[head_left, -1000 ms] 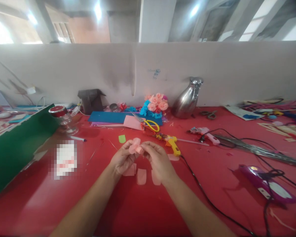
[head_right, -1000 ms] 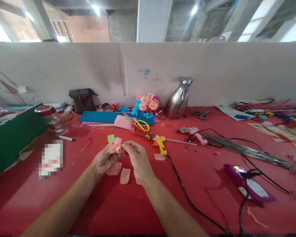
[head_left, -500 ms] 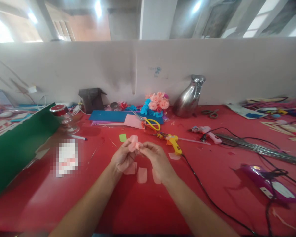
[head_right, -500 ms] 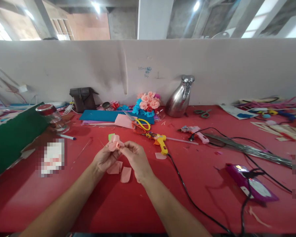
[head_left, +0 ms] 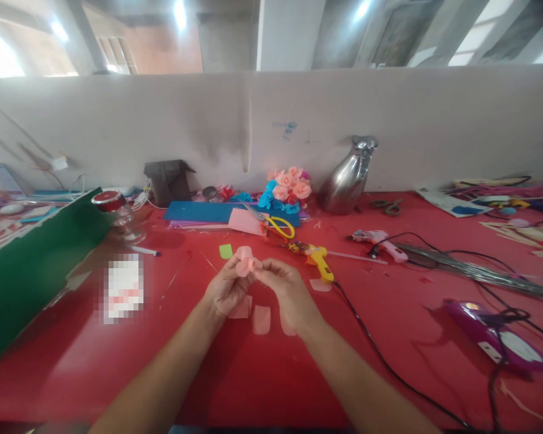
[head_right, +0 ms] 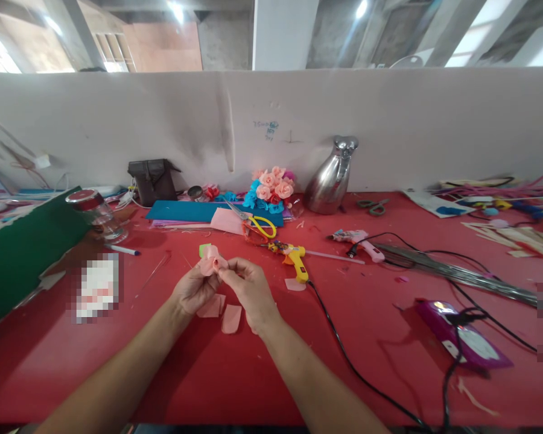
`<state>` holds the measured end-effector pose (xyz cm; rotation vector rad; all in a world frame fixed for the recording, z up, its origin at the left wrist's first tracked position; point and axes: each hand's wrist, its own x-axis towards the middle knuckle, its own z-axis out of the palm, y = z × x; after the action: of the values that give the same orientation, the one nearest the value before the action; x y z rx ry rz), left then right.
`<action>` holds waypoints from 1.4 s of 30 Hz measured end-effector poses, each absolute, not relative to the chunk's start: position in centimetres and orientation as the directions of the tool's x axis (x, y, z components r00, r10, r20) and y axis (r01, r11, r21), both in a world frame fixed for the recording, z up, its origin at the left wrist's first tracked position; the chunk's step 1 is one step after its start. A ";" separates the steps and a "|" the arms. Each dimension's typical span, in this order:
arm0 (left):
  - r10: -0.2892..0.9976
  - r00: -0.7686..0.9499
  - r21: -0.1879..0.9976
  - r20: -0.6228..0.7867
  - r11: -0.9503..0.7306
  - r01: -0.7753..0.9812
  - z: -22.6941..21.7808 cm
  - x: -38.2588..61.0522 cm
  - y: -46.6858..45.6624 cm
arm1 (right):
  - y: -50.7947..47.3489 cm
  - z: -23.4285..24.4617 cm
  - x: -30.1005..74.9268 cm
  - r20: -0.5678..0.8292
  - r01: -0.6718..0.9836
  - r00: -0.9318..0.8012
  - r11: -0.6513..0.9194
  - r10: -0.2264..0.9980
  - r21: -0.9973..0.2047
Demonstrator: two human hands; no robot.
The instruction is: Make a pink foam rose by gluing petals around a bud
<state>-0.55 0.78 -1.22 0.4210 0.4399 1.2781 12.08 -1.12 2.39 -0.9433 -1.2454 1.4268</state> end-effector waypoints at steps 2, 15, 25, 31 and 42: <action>0.970 0.235 0.535 -0.067 0.234 -0.812 -1.3 -0.5 0.8 | -1.1 2.3 12.1 0.049 -0.193 -0.222 0.005 0.974 -0.981; 0.967 0.256 0.566 -0.009 0.216 -0.795 -1.6 -0.5 1.1 | -1.2 2.5 12.1 0.030 -0.158 -0.235 -0.007 0.972 -0.987; 0.959 0.265 0.466 -0.102 0.282 -0.839 -1.2 -0.3 0.4 | -1.3 2.1 12.4 0.053 -0.137 -0.233 0.021 0.971 -0.990; 0.956 0.276 0.423 -0.102 0.293 -0.858 -0.9 -0.4 0.5 | -1.3 2.6 12.6 0.084 -0.129 -0.278 0.049 0.957 -0.990; 0.946 0.291 0.465 -0.142 0.323 -0.824 -1.0 -0.2 0.4 | -1.3 2.8 12.3 0.128 -0.180 -0.239 0.086 0.963 -0.980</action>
<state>-0.20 0.45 -0.98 0.3303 0.4292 1.2085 12.28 -1.27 2.79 -0.8743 -1.3088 1.3818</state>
